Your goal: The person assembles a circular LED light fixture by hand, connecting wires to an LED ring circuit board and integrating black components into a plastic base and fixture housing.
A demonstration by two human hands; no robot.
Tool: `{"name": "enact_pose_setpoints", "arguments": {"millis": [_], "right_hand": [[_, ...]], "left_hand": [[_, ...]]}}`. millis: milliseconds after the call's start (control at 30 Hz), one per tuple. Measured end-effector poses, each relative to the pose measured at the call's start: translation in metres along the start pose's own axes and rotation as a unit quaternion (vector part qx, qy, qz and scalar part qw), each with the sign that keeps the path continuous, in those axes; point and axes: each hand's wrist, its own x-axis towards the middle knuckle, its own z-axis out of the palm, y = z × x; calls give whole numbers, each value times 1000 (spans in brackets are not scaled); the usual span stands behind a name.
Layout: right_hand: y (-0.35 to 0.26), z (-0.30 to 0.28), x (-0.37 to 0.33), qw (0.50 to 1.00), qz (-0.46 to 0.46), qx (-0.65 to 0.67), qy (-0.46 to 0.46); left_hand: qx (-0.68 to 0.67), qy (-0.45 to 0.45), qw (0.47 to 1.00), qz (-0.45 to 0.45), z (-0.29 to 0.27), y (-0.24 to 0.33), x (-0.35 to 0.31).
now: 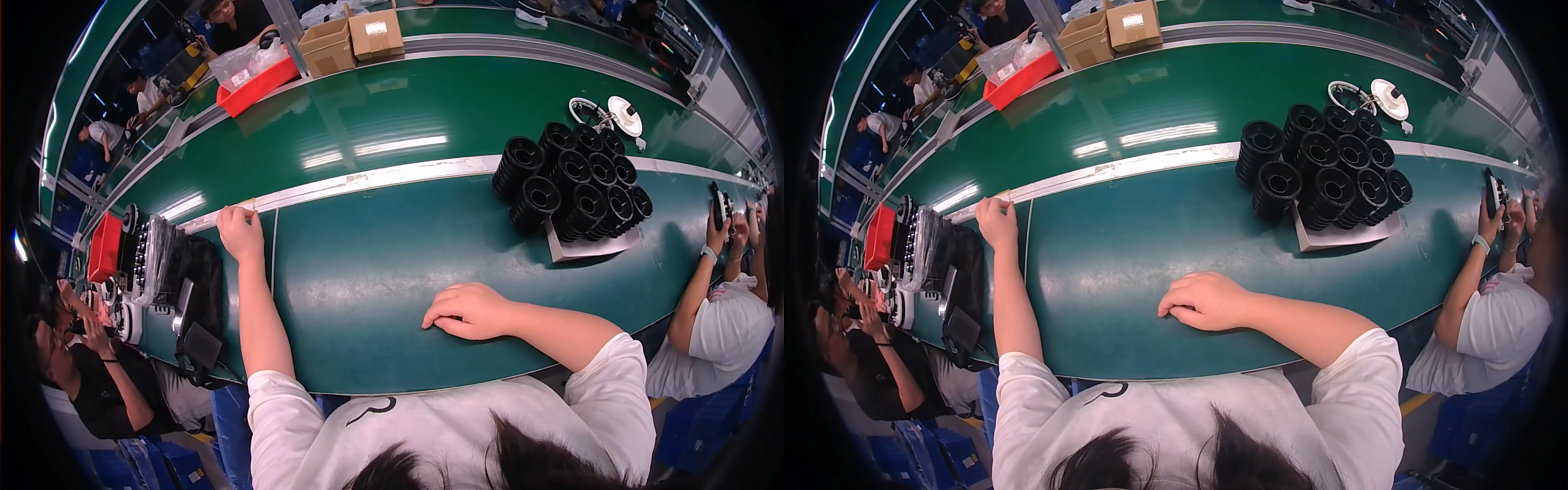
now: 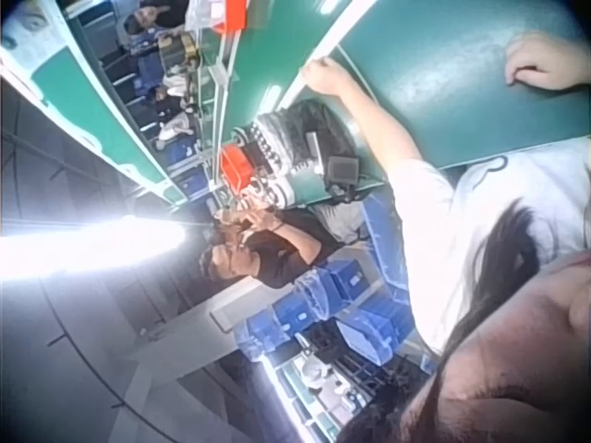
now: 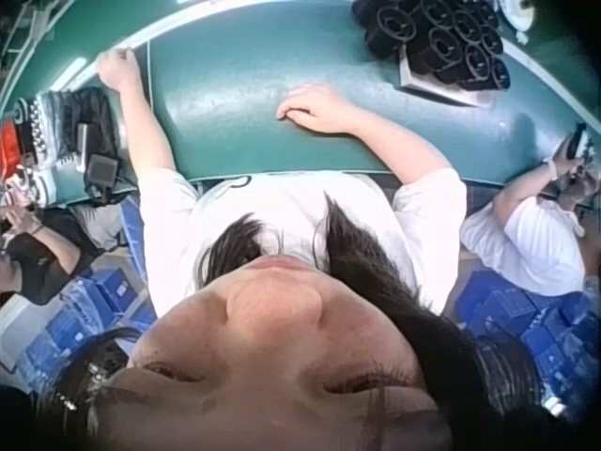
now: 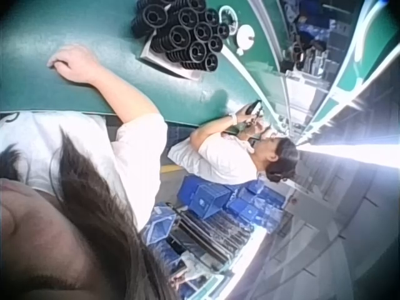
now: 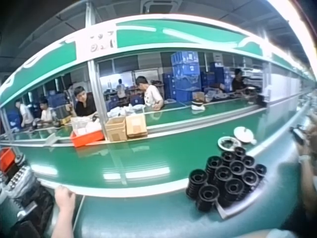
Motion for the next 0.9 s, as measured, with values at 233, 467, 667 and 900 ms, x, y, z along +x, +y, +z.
{"name": "enact_pose_setpoints", "arguments": {"millis": [233, 467, 667, 900], "right_hand": [[-1, -1, 0, 1000, 3, -1, -2], [-1, -1, 0, 1000, 3, 4, 1], [0, 0, 0, 1000, 0, 3, 3], [1, 0, -1, 1000, -5, 1, 7]], "left_hand": [[4, -8, 999, -35, -3, 4, 0], [-15, 20, 1000, 11, 5, -3, -2], [-4, 24, 1000, 19, 10, -7, -2], [-1, 13, 1000, 13, 7, -5, -2]]}}
